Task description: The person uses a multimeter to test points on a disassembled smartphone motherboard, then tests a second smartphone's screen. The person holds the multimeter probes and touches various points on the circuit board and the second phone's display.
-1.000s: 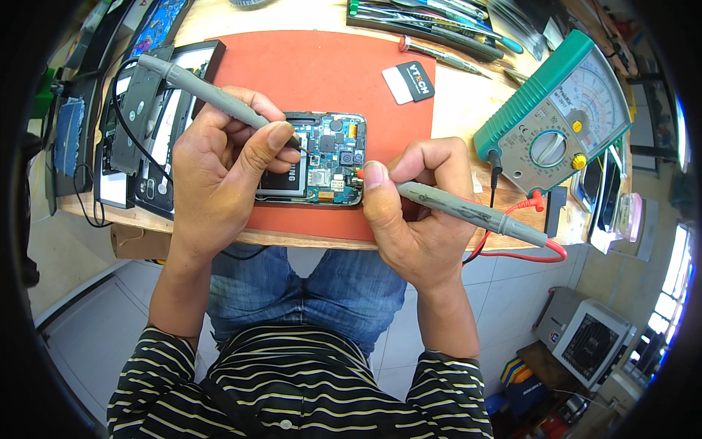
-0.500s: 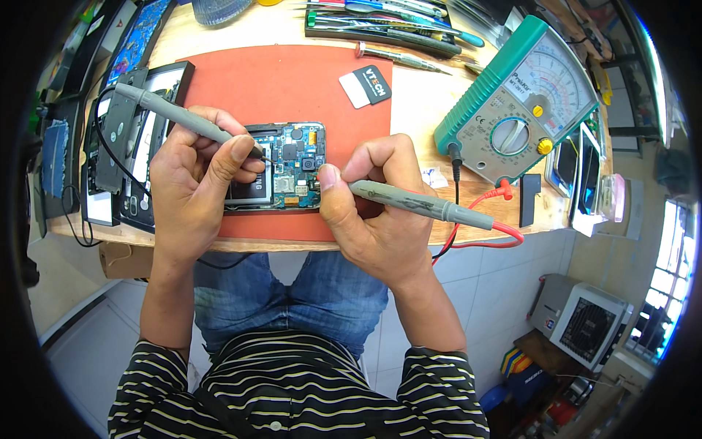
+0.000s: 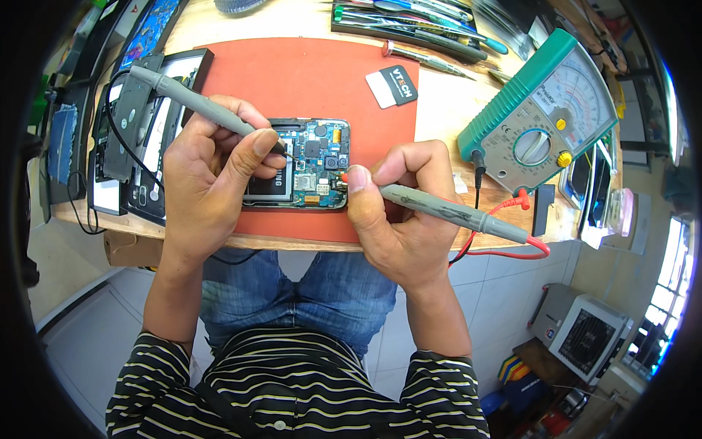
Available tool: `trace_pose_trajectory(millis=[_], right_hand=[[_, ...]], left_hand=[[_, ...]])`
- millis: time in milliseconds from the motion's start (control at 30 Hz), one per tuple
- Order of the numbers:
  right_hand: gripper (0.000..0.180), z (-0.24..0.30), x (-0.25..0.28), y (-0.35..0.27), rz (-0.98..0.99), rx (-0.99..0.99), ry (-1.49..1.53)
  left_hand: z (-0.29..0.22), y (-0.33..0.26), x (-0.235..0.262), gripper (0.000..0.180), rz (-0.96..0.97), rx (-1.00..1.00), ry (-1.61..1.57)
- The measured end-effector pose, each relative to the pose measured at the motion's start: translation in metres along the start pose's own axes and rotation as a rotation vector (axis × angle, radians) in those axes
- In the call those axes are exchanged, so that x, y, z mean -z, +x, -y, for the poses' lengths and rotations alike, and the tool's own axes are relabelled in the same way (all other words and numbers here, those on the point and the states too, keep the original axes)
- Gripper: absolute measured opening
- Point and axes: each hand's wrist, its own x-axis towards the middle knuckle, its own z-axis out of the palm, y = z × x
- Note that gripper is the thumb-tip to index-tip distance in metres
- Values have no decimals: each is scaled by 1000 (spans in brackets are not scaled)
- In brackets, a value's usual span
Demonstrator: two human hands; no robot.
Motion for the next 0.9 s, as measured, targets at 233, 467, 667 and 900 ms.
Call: trace_pose_trajectory(millis=[233, 467, 667, 900], right_hand=[[22, -2, -4, -1, -59, -11, 60], [21, -1, 0, -1, 2, -18, -11], [22, -3, -4, 0, -69, -15, 53], [22, -3, -5, 0, -73, -11, 43]], left_hand=[[1, 0, 1, 15, 8, 4, 20], [1, 0, 1, 16, 8, 1, 23], [0, 1, 1, 15, 9, -4, 36], [0, 0, 1, 16, 3, 7, 37]])
